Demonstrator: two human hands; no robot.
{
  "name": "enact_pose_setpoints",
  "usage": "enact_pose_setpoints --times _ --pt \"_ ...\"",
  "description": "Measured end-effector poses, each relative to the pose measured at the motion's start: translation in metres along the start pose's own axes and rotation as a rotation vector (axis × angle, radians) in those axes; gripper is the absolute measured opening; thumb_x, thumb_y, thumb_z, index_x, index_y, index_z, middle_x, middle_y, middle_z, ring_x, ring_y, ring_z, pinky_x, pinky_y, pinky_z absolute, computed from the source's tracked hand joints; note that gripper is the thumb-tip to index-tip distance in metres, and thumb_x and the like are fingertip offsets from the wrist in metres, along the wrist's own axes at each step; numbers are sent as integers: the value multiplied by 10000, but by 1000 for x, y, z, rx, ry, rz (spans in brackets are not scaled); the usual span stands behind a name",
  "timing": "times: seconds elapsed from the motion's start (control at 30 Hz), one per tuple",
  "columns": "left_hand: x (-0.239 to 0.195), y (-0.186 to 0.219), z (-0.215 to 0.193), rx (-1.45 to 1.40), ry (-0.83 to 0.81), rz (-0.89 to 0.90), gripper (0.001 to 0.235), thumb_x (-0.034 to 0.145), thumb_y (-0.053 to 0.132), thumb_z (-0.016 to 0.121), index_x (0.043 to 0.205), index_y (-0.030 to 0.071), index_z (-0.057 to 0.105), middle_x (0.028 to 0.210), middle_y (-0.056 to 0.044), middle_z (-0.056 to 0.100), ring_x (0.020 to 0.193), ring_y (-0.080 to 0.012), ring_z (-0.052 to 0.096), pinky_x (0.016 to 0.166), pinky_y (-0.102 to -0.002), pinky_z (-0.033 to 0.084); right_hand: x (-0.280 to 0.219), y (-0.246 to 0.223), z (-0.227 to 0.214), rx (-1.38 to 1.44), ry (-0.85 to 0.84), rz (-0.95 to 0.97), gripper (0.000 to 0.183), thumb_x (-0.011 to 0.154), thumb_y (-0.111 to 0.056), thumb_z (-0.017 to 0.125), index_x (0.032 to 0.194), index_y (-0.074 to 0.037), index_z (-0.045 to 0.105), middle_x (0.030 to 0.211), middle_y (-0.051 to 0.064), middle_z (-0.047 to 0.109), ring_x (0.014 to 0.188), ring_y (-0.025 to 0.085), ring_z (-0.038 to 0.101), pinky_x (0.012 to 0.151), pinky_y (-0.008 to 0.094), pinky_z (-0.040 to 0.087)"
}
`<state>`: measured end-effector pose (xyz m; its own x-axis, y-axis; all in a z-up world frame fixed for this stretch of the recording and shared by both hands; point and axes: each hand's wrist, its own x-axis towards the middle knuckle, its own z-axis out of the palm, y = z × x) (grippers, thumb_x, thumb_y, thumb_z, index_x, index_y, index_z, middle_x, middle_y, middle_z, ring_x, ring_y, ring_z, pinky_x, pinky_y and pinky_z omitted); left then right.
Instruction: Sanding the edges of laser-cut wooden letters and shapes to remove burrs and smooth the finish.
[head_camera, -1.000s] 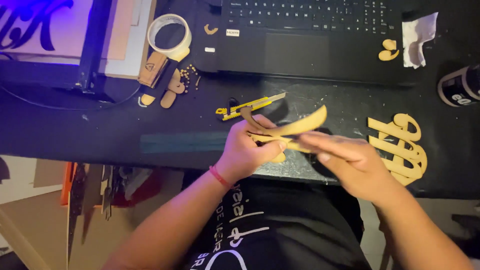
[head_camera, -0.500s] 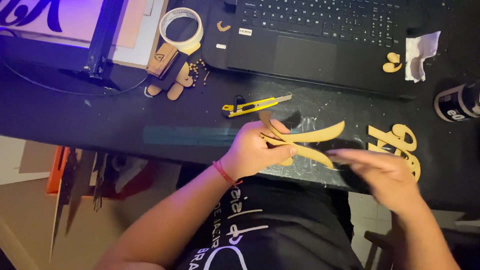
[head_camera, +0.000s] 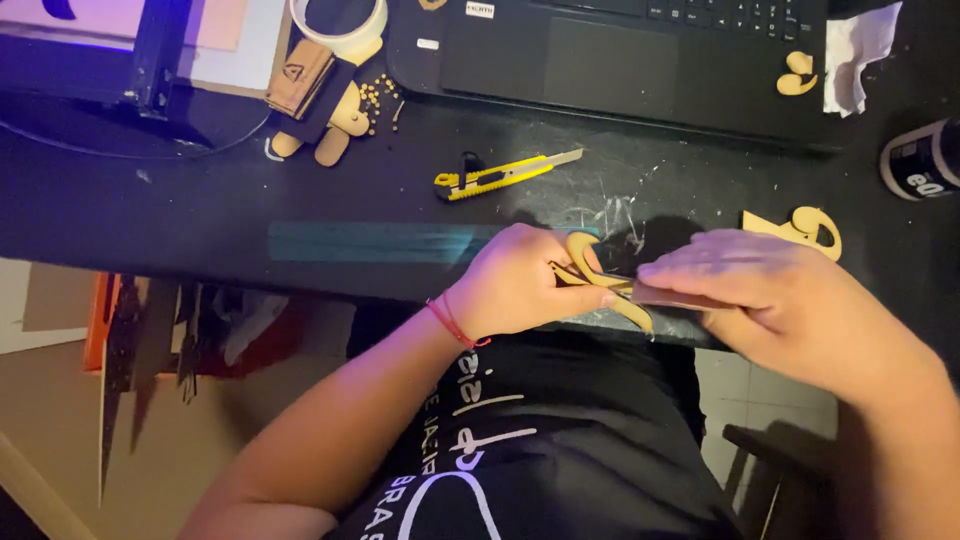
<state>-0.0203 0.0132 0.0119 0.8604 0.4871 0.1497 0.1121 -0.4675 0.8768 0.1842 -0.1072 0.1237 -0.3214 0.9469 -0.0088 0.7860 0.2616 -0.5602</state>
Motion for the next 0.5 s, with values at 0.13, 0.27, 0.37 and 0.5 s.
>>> enact_pose_setpoints --times 0.13,0.27,0.37,0.5 --pt "2 1 2 -13 41 29 298 830 459 692 709 188 670 567 5 574 647 26 372 538 -287 396 13 -7 14 -210 -36 -114 399 919 -167 516 1286 -227 659 1271 -3 700 1111 205 678 1102 489 405" --pt "2 -1 2 10 28 -19 225 789 317 673 670 169 552 568 7 456 565 -101 354 508 -304 366 7 -4 12 -316 -27 -165 538 818 -44 571 1337 -181 598 1322 -15 670 1209 190 627 1078 495 388" --pt "1 7 -6 -39 -33 -172 263 791 370 709 648 181 594 536 31 374 559 -65 333 484 -293 304 -18 10 -5 -244 -32 -90 512 846 -24 514 1301 -225 635 1269 -79 703 1197 149 642 1134 488 357" --pt "1 19 -14 -85 -102 -353 227 745 420 774 710 195 770 483 40 507 508 -57 383 495 -264 337 -59 31 -19 1 128 102 333 988 -148 446 1244 -179 658 1200 -9 746 1153 156 714 1189 419 428"
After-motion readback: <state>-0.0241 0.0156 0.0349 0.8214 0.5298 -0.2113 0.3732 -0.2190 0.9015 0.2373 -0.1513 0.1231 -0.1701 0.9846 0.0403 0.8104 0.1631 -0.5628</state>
